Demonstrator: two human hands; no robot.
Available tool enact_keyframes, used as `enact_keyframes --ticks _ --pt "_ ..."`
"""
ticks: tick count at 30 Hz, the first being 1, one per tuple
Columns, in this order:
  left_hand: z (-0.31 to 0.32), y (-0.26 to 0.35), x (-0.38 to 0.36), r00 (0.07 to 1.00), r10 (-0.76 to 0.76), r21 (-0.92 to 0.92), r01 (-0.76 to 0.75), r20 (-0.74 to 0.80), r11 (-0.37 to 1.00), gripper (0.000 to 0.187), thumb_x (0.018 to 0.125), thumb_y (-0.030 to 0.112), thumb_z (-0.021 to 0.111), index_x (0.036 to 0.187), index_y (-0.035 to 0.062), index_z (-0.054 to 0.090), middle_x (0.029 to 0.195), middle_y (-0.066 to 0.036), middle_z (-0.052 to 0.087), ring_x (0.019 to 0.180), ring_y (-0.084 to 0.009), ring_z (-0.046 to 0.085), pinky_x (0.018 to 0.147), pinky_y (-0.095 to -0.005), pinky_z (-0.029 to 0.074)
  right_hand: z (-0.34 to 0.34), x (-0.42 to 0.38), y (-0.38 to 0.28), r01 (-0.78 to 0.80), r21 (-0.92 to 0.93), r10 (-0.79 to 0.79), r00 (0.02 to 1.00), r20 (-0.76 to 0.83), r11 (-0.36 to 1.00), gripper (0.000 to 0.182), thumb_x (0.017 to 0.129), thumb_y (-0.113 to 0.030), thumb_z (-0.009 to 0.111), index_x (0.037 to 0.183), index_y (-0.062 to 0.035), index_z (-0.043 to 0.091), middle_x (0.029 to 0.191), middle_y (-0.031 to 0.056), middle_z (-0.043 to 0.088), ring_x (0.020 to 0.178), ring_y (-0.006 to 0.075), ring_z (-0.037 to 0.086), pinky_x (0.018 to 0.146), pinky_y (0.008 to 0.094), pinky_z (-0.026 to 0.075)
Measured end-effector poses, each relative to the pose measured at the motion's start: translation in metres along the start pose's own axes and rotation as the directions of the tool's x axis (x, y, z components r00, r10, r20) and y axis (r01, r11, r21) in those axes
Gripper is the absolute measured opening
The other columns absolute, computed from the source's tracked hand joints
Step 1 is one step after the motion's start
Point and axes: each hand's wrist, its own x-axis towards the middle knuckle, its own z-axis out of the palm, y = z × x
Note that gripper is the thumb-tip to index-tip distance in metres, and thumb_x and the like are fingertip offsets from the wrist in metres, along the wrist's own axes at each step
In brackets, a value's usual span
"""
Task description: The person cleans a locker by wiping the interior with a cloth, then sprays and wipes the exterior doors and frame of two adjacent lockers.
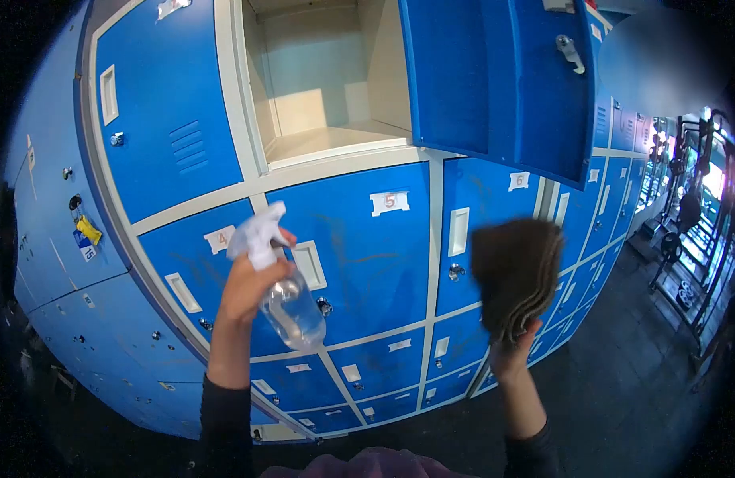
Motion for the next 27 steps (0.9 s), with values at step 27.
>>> enact_keyframes --ticks 27 --pt "-0.079 -0.089 -0.045 0.963 -0.232 -0.199 0.256 0.135 0.946 0.035 0.066 -0.001 0.078 0.096 -0.0018 0.060 0.116 -0.015 0.058 0.107 -0.0266 0.060 0.092 -0.0380 0.048 0.205 0.382 0.088 0.379 -0.881 0.813 0.582 -0.010 -0.282 0.052 0.099 -0.030 0.025 0.151 -0.0208 0.027 0.157 0.0087 0.024 0.143 0.0301 0.025 0.116 0.0420 0.023"
